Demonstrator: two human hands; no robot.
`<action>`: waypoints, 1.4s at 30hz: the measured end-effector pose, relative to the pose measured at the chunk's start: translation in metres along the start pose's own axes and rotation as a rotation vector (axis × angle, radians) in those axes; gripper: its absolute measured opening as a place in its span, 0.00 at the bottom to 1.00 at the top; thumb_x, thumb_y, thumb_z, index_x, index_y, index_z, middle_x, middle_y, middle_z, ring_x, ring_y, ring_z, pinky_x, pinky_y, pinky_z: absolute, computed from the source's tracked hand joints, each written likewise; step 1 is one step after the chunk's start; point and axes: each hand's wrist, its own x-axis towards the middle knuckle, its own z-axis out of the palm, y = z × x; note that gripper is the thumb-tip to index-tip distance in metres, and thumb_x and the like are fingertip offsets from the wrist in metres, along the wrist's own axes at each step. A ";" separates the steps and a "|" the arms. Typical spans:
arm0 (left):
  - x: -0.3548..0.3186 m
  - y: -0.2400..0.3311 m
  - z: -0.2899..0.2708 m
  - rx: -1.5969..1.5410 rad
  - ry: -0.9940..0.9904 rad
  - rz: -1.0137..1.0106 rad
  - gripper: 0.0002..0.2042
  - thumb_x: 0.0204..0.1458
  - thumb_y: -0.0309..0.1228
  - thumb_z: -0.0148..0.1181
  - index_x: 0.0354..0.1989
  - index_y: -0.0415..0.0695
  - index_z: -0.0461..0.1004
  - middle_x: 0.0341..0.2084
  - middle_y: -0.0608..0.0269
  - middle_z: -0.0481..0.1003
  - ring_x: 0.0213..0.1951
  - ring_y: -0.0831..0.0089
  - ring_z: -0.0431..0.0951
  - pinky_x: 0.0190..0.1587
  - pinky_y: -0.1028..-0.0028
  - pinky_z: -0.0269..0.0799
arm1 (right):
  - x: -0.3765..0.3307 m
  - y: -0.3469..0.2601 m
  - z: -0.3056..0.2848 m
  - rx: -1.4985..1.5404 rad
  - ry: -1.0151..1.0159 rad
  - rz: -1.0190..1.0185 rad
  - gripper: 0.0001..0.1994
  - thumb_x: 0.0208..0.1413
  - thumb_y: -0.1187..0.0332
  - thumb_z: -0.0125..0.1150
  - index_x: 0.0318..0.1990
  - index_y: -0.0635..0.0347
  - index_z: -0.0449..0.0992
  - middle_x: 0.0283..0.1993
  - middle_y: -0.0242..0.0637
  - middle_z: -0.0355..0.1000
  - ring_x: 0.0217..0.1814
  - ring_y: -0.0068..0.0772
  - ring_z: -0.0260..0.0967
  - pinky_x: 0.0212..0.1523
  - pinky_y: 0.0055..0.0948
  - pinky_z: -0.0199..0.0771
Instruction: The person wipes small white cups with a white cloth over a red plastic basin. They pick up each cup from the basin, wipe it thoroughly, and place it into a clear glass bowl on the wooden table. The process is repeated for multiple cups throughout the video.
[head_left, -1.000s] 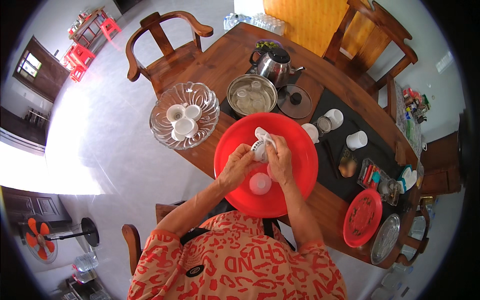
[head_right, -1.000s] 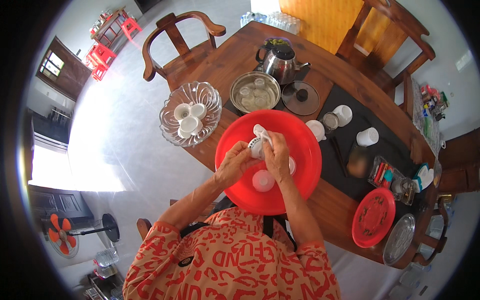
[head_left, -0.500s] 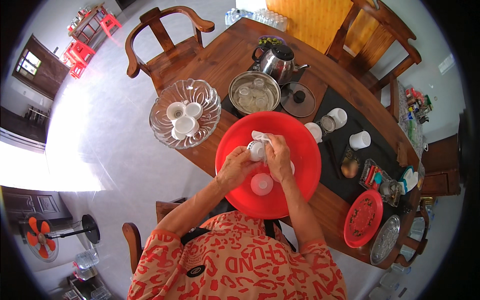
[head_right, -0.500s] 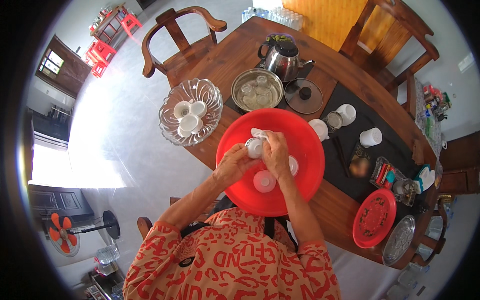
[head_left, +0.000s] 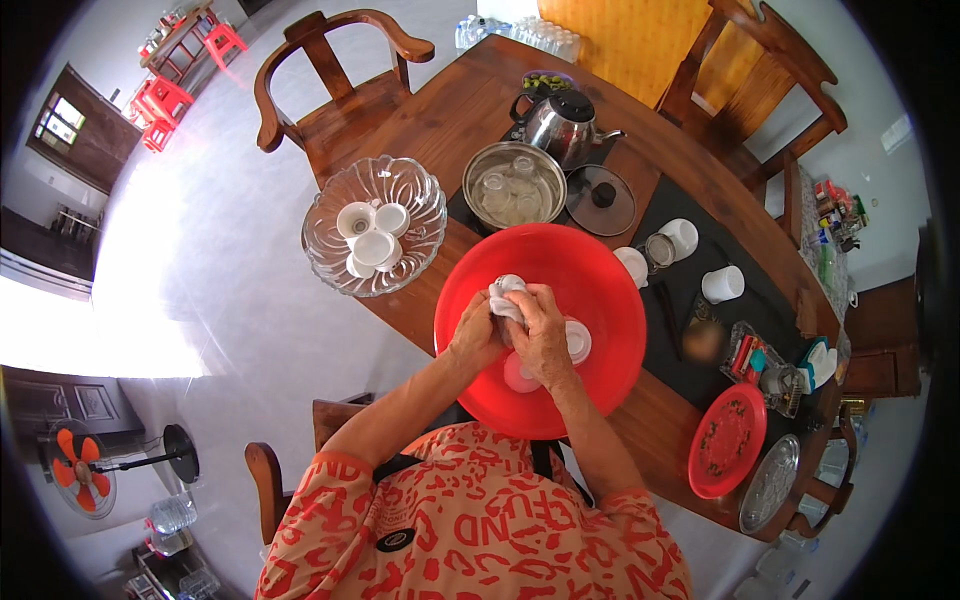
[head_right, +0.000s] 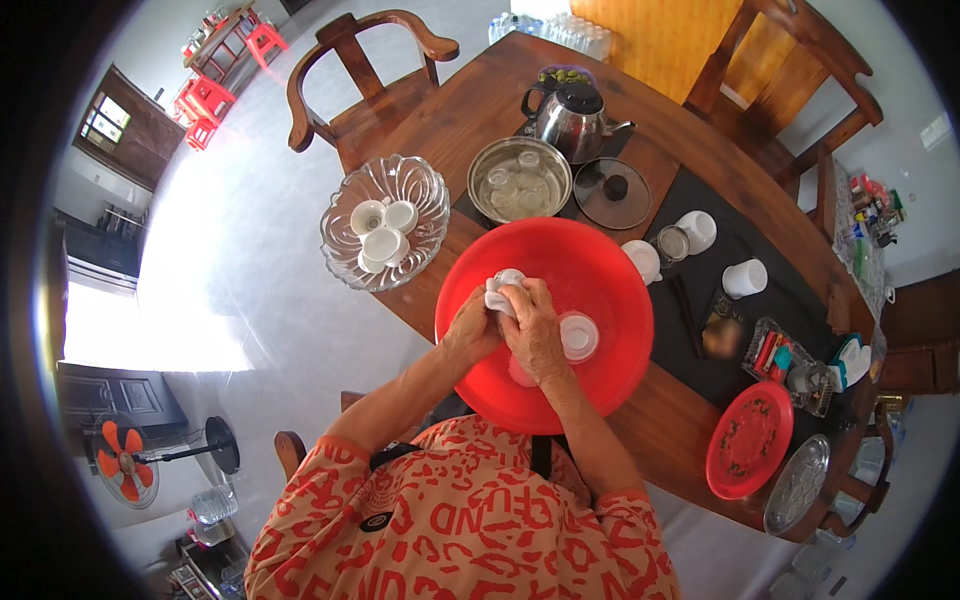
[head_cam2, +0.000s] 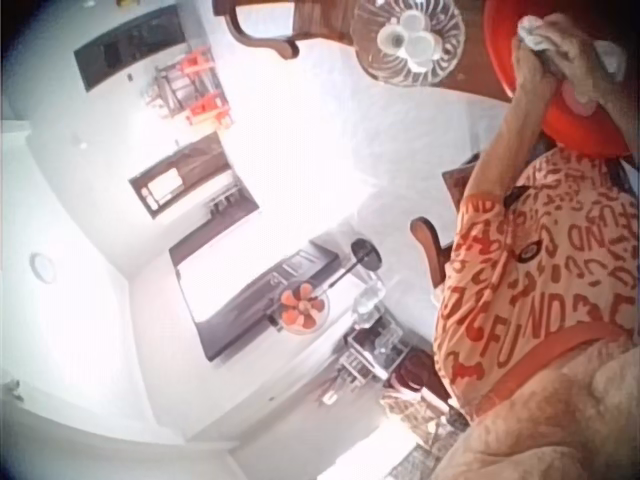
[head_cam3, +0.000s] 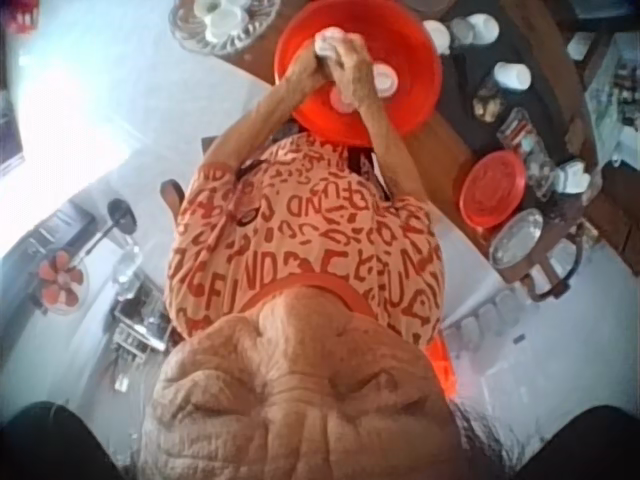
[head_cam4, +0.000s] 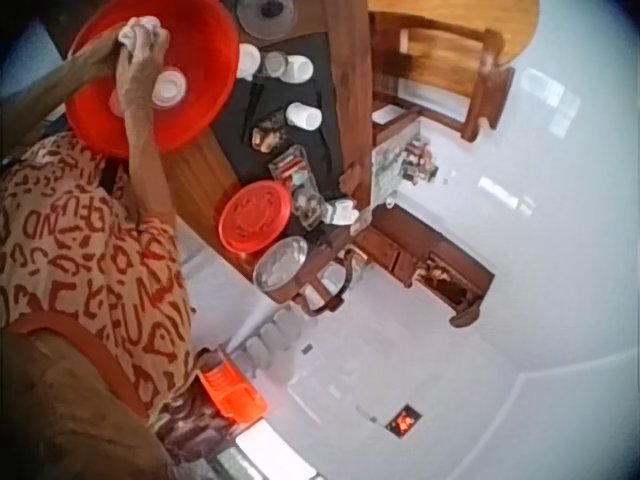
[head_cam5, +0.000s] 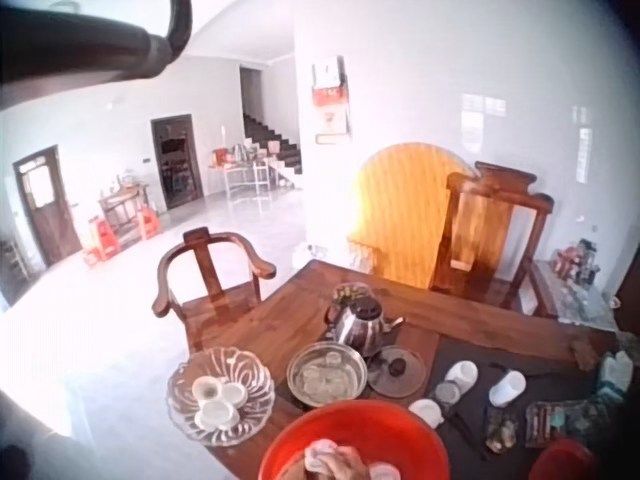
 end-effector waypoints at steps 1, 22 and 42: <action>-0.008 0.005 0.010 -0.002 -0.008 -0.005 0.07 0.59 0.30 0.45 0.43 0.45 0.63 0.42 0.61 0.70 0.44 0.69 0.72 0.49 0.64 0.69 | 0.004 0.001 -0.001 0.001 0.017 0.012 0.16 0.42 0.81 0.58 0.42 0.62 0.72 0.42 0.43 0.65 0.44 0.44 0.68 0.42 0.33 0.71; 0.012 0.008 -0.014 0.024 0.052 -0.144 0.12 0.57 0.43 0.49 0.38 0.48 0.69 0.37 0.63 0.73 0.38 0.68 0.75 0.37 0.64 0.74 | 0.013 0.064 -0.014 -0.257 -0.429 0.161 0.18 0.42 0.77 0.58 0.45 0.61 0.72 0.43 0.45 0.69 0.45 0.48 0.67 0.44 0.38 0.72; 0.016 0.005 -0.016 0.291 0.041 -0.083 0.23 0.57 0.56 0.40 0.41 0.48 0.71 0.36 0.64 0.73 0.38 0.71 0.72 0.41 0.71 0.67 | 0.001 -0.001 -0.010 0.308 -0.292 0.196 0.17 0.42 0.86 0.52 0.42 0.65 0.74 0.45 0.43 0.61 0.49 0.45 0.65 0.49 0.35 0.69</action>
